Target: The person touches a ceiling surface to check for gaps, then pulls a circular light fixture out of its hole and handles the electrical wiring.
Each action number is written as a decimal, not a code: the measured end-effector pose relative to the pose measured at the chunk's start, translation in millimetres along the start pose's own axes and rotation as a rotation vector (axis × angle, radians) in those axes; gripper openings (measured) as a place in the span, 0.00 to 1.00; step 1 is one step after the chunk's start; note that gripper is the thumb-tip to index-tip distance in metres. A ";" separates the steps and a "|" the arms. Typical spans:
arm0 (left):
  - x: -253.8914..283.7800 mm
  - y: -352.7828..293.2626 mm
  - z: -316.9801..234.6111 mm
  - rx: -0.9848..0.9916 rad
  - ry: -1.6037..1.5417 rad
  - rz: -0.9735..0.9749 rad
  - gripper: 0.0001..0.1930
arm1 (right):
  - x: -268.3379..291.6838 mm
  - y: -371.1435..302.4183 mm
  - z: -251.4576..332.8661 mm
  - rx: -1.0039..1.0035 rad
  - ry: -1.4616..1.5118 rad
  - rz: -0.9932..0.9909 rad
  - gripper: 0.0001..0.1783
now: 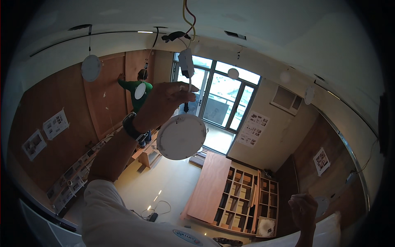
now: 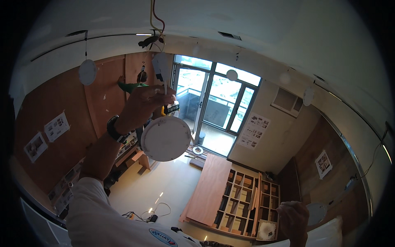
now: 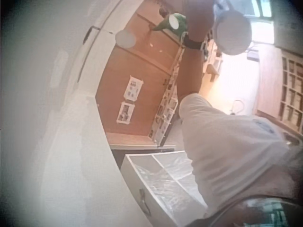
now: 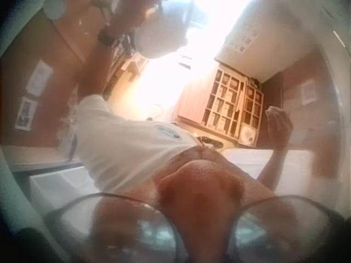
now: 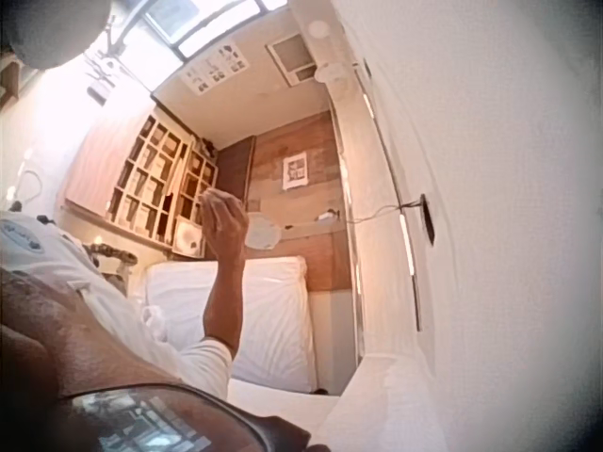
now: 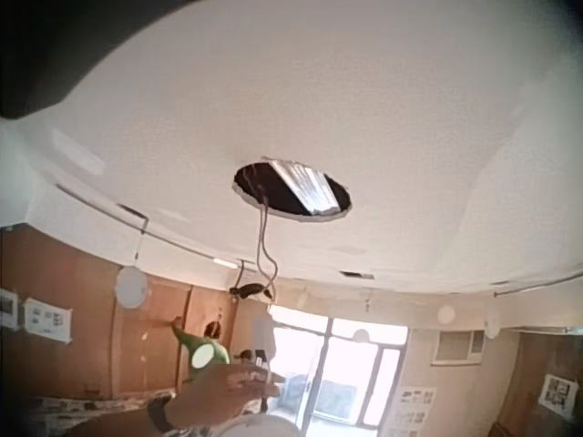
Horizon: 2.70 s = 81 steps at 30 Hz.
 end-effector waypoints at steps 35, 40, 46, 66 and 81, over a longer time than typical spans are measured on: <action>23.0 -110.1 -57.2 0.138 0.242 -0.085 0.13 | -7.6 -32.3 -7.1 -0.068 0.023 0.101 0.04; 17.6 -107.4 -57.5 0.175 0.234 -0.116 0.12 | -12.6 -31.1 -11.8 -0.046 0.038 0.063 0.05; 14.5 -101.4 -46.3 0.128 0.286 -0.123 0.12 | -6.8 -28.2 -9.5 -0.020 0.057 0.085 0.07; 3.2 -99.2 -52.3 0.148 0.427 -0.281 0.21 | -13.2 -32.2 -32.7 0.089 0.059 0.080 0.05; 5.8 -100.3 -84.2 -0.384 0.707 -0.563 0.11 | 1.1 -44.5 -19.4 -0.099 0.080 0.056 0.07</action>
Point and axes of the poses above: each hand's wrist, its own y-axis towards the middle knuckle, its own x-axis out of the back of the hand, z = x × y, the point moved 2 cm from there along y, towards the middle knuckle, and after that the axes turned 12 degrees about -x, right-handed, at the moved point
